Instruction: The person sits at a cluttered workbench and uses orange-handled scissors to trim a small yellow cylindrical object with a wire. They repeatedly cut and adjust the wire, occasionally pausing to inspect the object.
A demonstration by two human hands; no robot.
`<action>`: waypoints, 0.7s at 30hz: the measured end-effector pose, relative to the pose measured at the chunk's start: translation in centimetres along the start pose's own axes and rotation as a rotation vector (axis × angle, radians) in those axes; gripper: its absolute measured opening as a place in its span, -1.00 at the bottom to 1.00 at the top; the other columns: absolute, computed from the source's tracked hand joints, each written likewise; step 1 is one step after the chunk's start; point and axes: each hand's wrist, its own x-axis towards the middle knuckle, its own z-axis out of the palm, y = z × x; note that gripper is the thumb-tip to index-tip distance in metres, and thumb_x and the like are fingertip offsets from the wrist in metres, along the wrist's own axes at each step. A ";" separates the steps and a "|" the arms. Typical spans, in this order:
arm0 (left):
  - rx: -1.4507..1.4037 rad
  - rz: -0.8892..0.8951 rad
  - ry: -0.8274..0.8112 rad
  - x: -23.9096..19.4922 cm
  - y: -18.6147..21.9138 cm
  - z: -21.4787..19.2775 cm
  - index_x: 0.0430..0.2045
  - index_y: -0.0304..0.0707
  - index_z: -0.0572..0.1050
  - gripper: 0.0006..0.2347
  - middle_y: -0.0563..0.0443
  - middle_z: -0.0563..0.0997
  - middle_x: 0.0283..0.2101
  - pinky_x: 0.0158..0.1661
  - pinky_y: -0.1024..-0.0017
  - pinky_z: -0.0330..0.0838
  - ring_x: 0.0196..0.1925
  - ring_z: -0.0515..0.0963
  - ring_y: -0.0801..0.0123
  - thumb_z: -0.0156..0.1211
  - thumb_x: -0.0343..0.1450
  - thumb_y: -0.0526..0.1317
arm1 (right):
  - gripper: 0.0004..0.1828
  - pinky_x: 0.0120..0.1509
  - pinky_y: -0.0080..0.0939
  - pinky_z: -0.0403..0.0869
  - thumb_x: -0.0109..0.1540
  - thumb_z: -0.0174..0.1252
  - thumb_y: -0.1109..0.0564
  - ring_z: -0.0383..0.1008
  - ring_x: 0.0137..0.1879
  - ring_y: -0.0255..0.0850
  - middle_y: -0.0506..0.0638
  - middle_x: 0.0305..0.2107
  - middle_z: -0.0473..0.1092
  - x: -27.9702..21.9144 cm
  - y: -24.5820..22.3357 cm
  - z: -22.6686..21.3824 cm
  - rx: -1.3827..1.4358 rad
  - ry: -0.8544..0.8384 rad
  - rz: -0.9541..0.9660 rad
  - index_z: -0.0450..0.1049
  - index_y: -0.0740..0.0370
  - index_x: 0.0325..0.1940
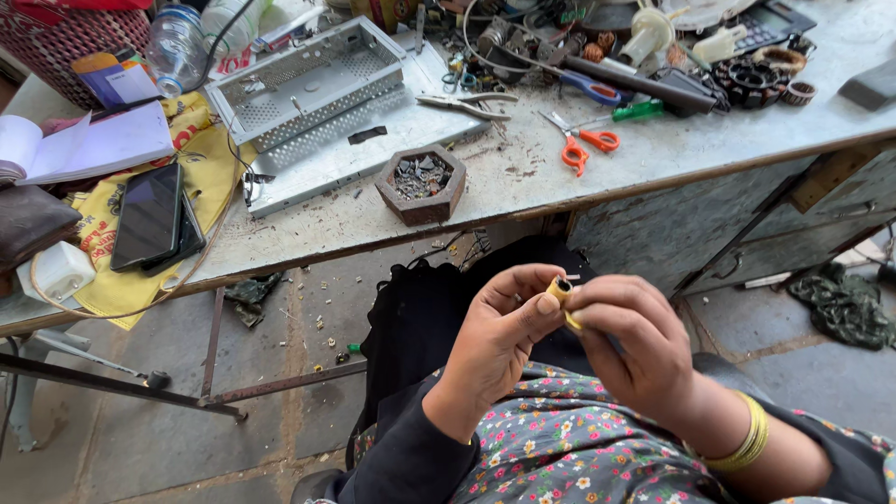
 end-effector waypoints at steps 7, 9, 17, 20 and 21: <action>0.084 0.043 -0.039 -0.4 -0.3 -0.4 -0.04 -0.44 0.51 -0.78 -0.13 0.66 -0.15 -0.05 0.45 0.62 -0.12 0.69 0.34 0.33 0.47 -0.39 | -0.86 0.07 -0.20 0.50 0.30 0.15 0.34 0.52 -0.06 -0.14 0.08 -0.13 0.46 -1.6 0.7 -0.5 0.325 -0.037 0.321 0.37 0.27 -0.08; 0.086 0.057 -0.022 -0.7 -0.5 0.1 -0.04 -0.44 0.51 -0.79 -0.14 0.67 -0.13 -0.06 0.45 0.63 -0.14 0.69 0.35 0.32 0.48 -0.39 | -0.89 0.14 -0.23 0.50 0.39 0.08 0.34 0.48 -0.01 -0.21 0.10 -0.07 0.42 -2.3 0.9 -0.3 0.768 0.057 0.629 0.34 0.30 -0.01; -0.021 0.018 -0.026 -0.8 -0.3 0.7 0.03 -0.49 0.49 -0.77 -0.17 0.66 -0.09 -0.03 0.49 0.63 -0.10 0.69 0.32 0.27 0.53 -0.33 | -0.90 0.26 -0.09 0.44 0.48 -0.07 0.29 0.45 0.09 -0.12 0.18 -0.05 0.38 -2.5 1.5 -0.2 1.369 0.237 0.895 0.34 0.39 0.02; -0.085 -0.037 -0.032 -0.5 0.1 0.8 0.06 -0.48 0.48 -0.74 -0.16 0.64 -0.03 0.00 0.51 0.62 -0.06 0.68 0.34 0.24 0.54 -0.30 | -0.90 0.27 -0.09 0.45 0.45 -0.04 0.29 0.46 0.11 -0.12 0.17 -0.04 0.38 -1.8 1.7 -0.6 1.316 0.256 0.916 0.35 0.39 0.02; -0.099 -0.045 -0.019 -0.4 0.0 1.0 0.07 -0.49 0.48 -0.74 -0.15 0.64 -0.01 0.01 0.52 0.62 -0.05 0.67 0.36 0.23 0.54 -0.30 | -0.90 0.28 -0.09 0.46 0.44 -0.03 0.30 0.47 0.12 -0.13 0.16 -0.04 0.38 -1.5 1.7 -0.7 1.282 0.264 0.905 0.36 0.39 0.01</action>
